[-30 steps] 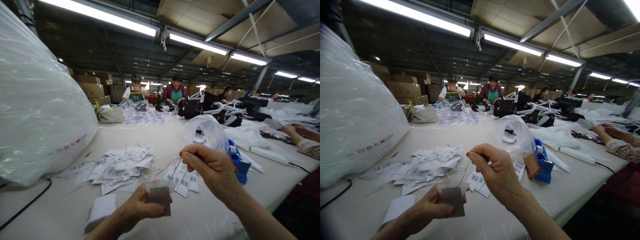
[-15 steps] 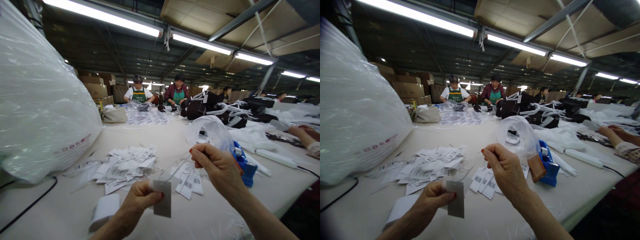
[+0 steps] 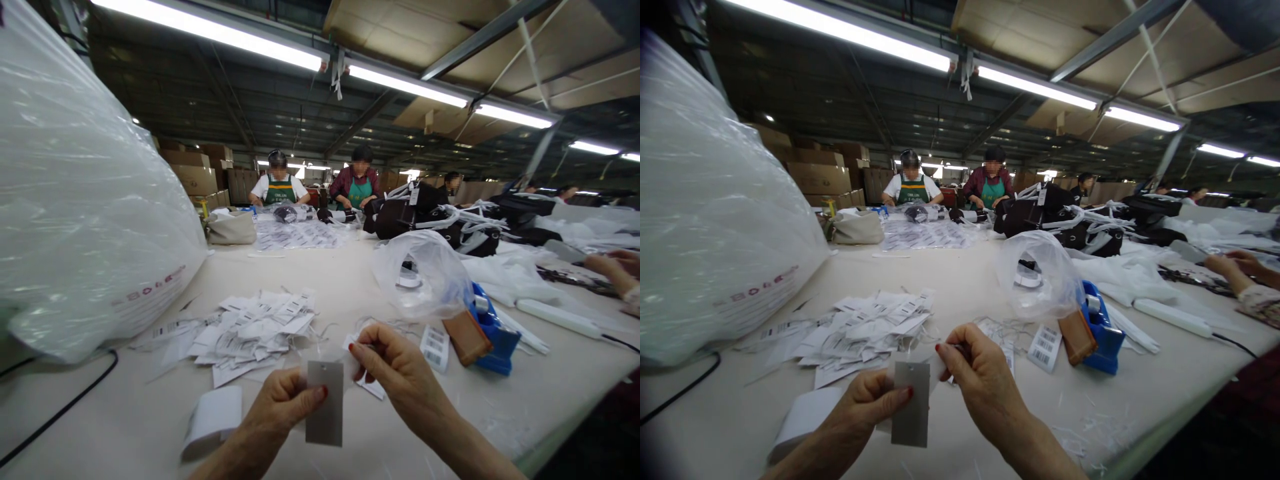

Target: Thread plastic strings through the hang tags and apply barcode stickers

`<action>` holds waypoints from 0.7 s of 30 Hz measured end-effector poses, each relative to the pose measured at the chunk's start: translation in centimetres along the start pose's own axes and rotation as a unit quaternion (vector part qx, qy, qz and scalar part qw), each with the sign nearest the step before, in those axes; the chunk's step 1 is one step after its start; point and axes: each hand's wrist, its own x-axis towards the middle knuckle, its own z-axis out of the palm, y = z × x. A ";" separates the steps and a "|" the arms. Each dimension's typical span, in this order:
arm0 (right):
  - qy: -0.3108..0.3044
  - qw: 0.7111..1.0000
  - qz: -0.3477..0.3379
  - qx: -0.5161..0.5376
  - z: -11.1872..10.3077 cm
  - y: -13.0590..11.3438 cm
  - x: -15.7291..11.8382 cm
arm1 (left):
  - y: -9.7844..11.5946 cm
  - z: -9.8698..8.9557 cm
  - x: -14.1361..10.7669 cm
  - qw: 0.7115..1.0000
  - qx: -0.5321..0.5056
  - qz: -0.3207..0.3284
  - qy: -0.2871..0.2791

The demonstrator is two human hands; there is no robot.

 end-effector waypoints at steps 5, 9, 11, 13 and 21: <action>0.022 1.000 -0.002 0.010 0.1 0.9 -0.1 | -0.3 -0.2 -0.1 1.000 0.001 0.010 0.015; 0.035 0.999 -0.022 -0.019 0.0 1.4 -0.3 | 0.0 -0.3 -0.2 0.999 -0.002 0.014 0.028; 0.033 0.999 -0.023 -0.025 0.1 1.5 -0.5 | 0.2 -0.2 -0.3 0.999 0.007 0.013 0.030; 0.023 0.999 -0.019 -0.014 0.3 1.7 -0.7 | 0.2 -0.1 -0.4 0.999 0.014 0.014 0.030; 0.035 0.999 -0.019 0.013 0.4 2.0 -0.9 | -0.5 -0.8 -0.5 0.942 0.234 0.104 0.217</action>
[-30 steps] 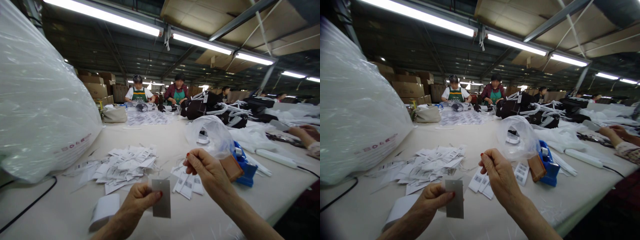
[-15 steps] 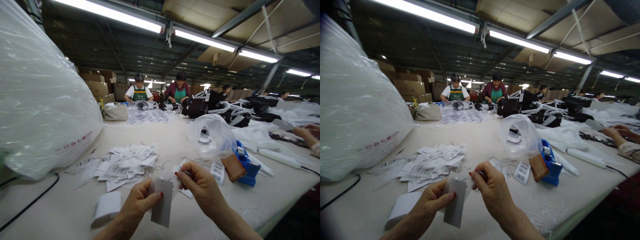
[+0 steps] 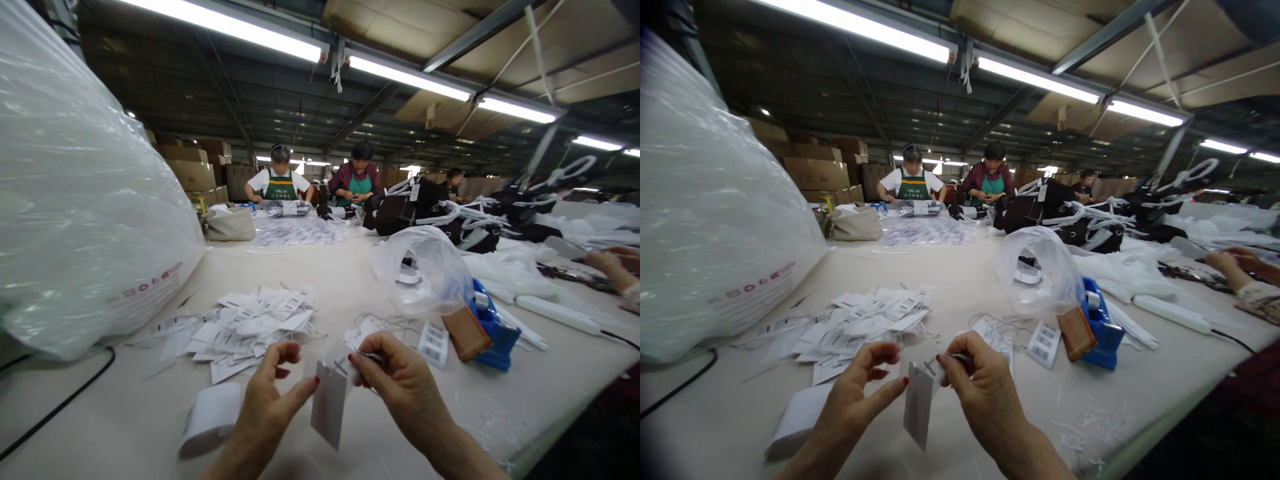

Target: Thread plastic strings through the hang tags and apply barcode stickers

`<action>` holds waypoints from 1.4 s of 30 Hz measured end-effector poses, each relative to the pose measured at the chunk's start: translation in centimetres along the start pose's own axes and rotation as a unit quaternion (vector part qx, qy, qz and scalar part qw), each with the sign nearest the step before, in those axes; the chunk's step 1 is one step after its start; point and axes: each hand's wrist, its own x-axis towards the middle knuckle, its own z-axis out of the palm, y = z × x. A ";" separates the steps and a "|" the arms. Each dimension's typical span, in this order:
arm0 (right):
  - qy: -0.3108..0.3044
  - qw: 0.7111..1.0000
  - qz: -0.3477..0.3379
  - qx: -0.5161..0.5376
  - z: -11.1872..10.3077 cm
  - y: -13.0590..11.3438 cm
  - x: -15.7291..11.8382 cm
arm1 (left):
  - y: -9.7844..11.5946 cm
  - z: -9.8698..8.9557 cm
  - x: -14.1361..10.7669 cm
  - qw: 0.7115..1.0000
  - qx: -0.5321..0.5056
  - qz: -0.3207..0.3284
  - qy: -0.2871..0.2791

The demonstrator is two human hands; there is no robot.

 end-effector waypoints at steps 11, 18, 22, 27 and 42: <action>0.027 0.999 -0.003 -0.042 -0.2 -0.2 -0.1 | 1.3 3.6 -1.7 0.983 0.128 -0.065 -0.115; 0.044 0.960 -0.108 -0.255 -1.3 -0.6 -0.4 | 1.2 3.1 -1.3 0.979 0.094 -0.039 -0.176; 0.038 0.960 -0.111 -0.256 -1.1 -0.5 -0.4 | 1.9 3.3 -1.7 0.979 0.102 -0.049 -0.167; 0.034 0.965 -0.099 -0.242 -0.9 -0.8 -0.6 | 1.9 3.8 -1.8 0.978 0.147 -0.032 -0.144; 0.022 0.982 -0.036 -0.186 -1.0 -1.0 -0.6 | 1.2 3.8 -2.2 0.973 0.147 0.000 -0.176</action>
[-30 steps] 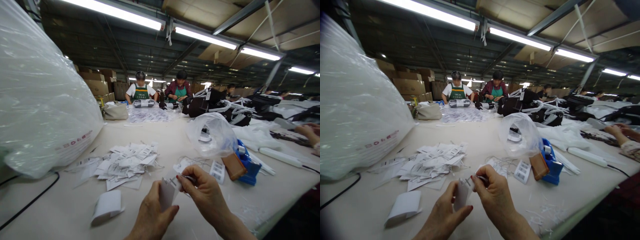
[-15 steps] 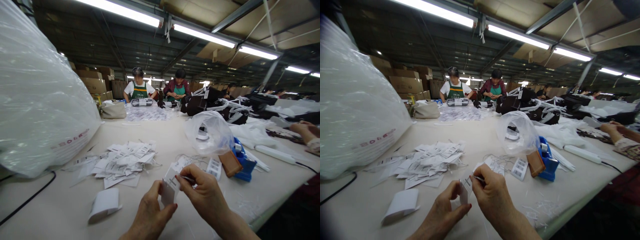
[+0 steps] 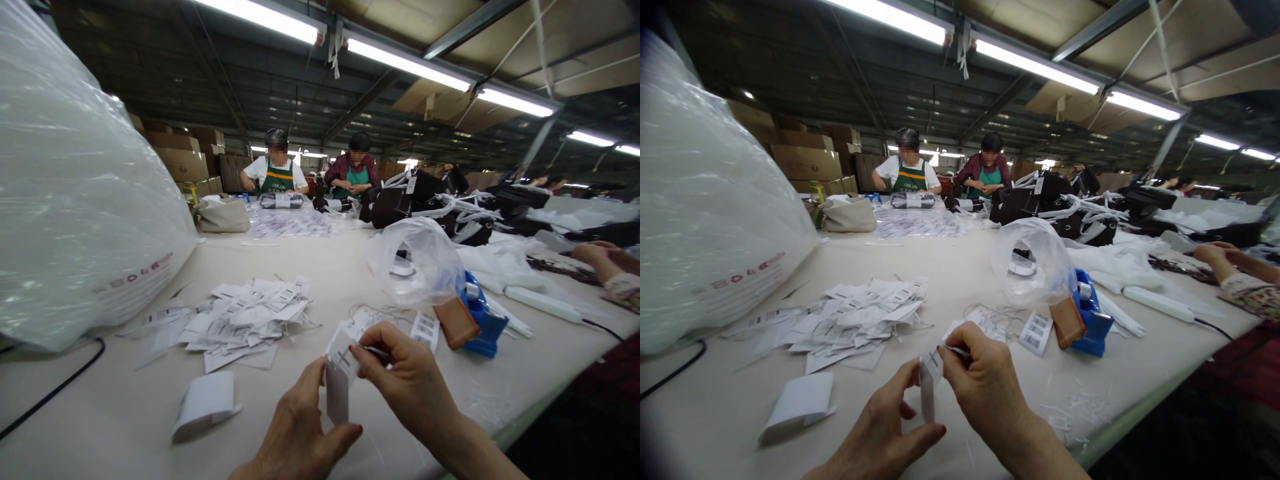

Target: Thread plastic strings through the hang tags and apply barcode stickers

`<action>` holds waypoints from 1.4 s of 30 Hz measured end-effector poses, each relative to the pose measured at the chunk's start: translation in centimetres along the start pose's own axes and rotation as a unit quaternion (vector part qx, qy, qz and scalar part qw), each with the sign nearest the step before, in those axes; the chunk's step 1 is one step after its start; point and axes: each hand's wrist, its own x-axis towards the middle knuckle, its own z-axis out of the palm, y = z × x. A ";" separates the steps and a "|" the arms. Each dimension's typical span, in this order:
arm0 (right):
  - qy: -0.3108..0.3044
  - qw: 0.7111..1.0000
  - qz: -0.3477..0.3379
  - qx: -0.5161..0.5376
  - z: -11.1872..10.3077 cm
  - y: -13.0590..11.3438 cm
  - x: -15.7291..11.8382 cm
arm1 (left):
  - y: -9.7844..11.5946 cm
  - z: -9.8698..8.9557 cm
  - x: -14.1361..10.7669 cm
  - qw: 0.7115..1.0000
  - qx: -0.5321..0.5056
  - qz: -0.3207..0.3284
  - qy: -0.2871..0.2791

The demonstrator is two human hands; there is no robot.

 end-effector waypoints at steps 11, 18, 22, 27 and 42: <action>-0.014 0.996 -0.034 -0.075 -0.2 0.5 0.1 | -0.4 -0.8 0.1 0.999 -0.034 -0.019 0.012; -0.052 0.998 -0.008 -0.032 0.5 0.0 -0.1 | -0.1 -0.6 0.1 0.998 -0.016 -0.009 0.055; -0.081 0.995 0.036 0.037 0.0 -0.2 0.0 | 0.4 -0.5 0.2 0.999 -0.037 -0.006 0.032; -0.060 0.995 0.051 0.063 -0.9 -0.5 0.6 | -0.2 -0.3 0.2 0.998 -0.062 -0.007 0.026; 0.015 0.991 0.011 0.129 -2.3 -3.6 2.0 | -2.3 -0.8 0.9 0.952 -0.286 0.020 -0.106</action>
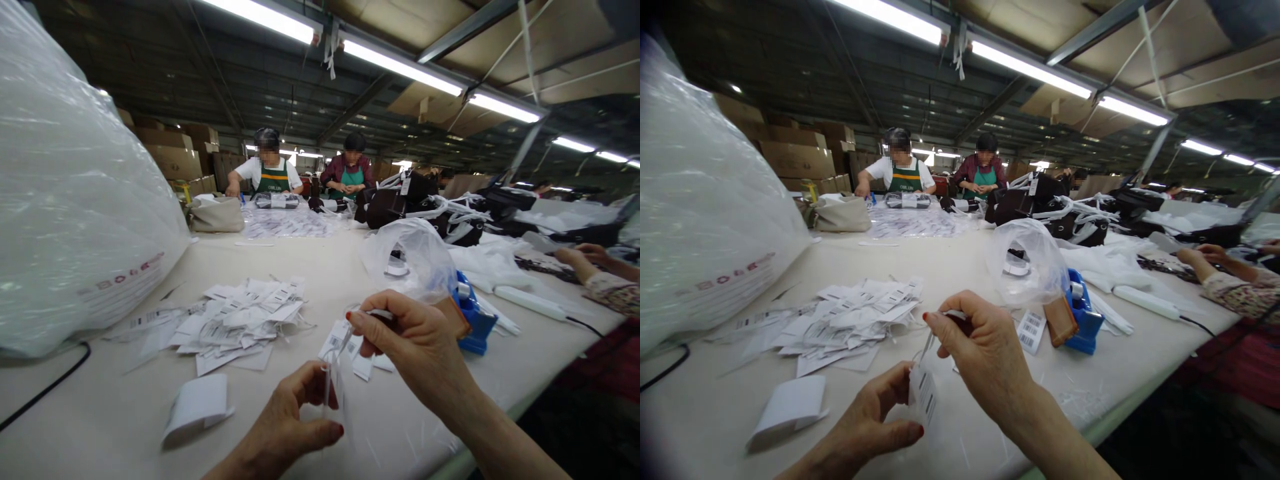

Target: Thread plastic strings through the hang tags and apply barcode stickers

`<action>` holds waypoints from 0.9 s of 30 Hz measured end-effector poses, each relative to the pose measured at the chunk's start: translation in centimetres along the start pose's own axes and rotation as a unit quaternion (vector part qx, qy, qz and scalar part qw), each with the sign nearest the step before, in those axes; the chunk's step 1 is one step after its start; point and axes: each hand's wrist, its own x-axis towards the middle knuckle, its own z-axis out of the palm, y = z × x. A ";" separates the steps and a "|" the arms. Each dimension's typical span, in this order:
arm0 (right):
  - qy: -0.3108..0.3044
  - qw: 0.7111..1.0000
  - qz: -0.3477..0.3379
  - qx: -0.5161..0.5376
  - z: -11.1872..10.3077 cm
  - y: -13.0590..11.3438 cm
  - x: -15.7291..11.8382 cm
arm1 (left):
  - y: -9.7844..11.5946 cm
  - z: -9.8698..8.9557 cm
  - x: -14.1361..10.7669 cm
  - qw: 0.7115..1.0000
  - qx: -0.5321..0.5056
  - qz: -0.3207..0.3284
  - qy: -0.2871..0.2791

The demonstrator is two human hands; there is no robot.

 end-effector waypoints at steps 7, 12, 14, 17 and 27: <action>0.000 1.000 -0.018 -0.021 0.4 -0.7 0.3 | 1.4 0.4 0.1 0.978 -0.203 -0.023 -0.043; -0.003 0.999 -0.029 -0.034 0.5 -1.1 0.2 | 2.3 0.4 -0.2 0.974 -0.221 -0.037 -0.023; -0.013 0.999 -0.027 -0.033 0.5 -1.2 0.2 | 2.2 0.2 -0.2 0.974 -0.224 -0.040 -0.019; -0.013 1.000 -0.022 -0.014 0.7 -1.2 0.2 | 1.9 0.1 -0.1 0.973 -0.229 -0.033 -0.021; -0.001 0.999 -0.035 -0.012 0.3 -1.5 0.0 | 1.9 0.8 0.5 0.966 -0.250 -0.028 -0.055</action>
